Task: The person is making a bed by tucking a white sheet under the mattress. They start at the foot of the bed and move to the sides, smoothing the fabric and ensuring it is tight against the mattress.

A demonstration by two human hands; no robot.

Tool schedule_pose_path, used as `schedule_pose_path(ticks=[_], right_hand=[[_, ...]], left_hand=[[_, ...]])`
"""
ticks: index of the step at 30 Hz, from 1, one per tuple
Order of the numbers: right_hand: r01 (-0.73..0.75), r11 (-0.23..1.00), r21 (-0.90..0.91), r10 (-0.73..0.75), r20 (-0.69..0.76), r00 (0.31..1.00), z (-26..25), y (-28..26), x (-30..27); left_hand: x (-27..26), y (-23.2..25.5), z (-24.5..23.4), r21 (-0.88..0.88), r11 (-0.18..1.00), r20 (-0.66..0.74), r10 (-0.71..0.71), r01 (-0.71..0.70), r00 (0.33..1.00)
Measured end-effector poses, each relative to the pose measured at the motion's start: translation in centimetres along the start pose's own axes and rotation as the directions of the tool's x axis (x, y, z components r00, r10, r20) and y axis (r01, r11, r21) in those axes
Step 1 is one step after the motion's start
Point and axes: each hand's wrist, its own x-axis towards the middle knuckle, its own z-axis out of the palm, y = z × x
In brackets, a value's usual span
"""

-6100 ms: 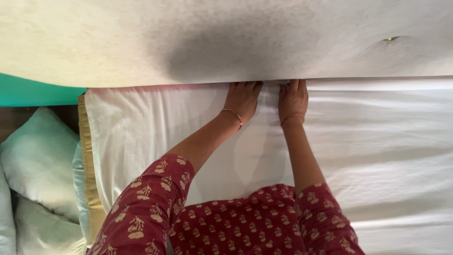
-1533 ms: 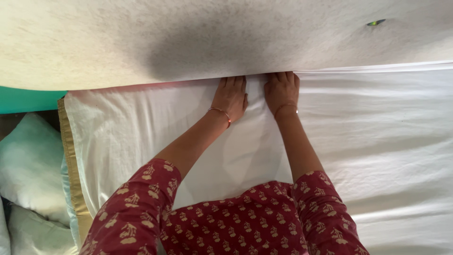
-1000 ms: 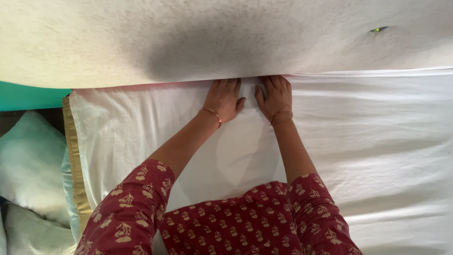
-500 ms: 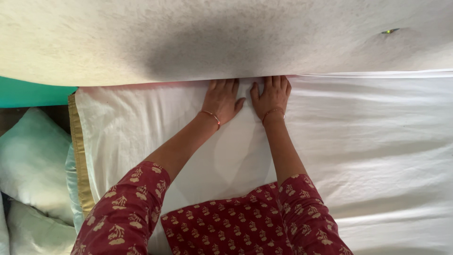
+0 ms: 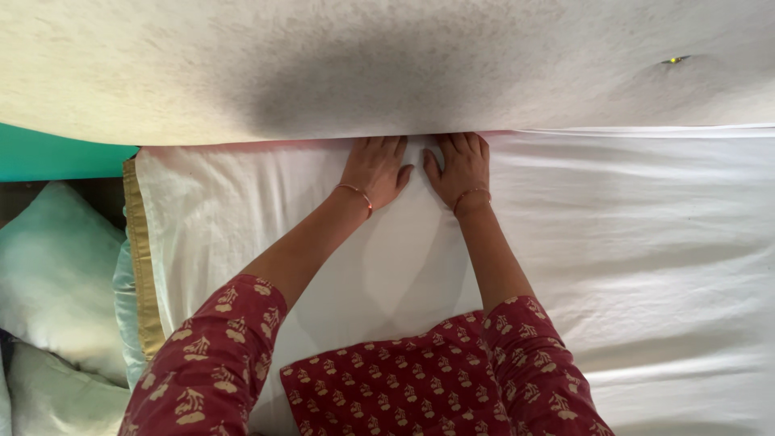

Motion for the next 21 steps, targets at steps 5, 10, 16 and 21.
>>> schedule_pose_path(ticks=[5, 10, 16, 21], right_hand=[[-0.124, 0.984, -0.131, 0.137, 0.095, 0.986, 1.5, -1.7, 1.1], [-0.175, 0.979, -0.106, 0.169, -0.066, 0.983, 3.9, -2.6, 0.5], [-0.092, 0.996, -0.007, 0.092, -0.043, 0.995, 4.2, -2.4, -0.2], [-0.034, 0.999, -0.014, 0.034, 0.021, 0.999, 3.7, -2.6, -0.1]], left_hand=[[0.6, 0.6, 0.2, 0.129, 0.991, 0.107, -0.058, 0.044, 0.993], [1.2, 0.4, 0.6, 0.114, 0.992, 0.070, -0.053, 0.045, 0.996], [-2.3, -3.3, -0.2, -0.131, 0.991, -0.018, -0.008, 0.006, 1.000], [-3.9, -5.1, -0.2, 0.081, 0.996, -0.068, -0.020, 0.025, 0.997]])
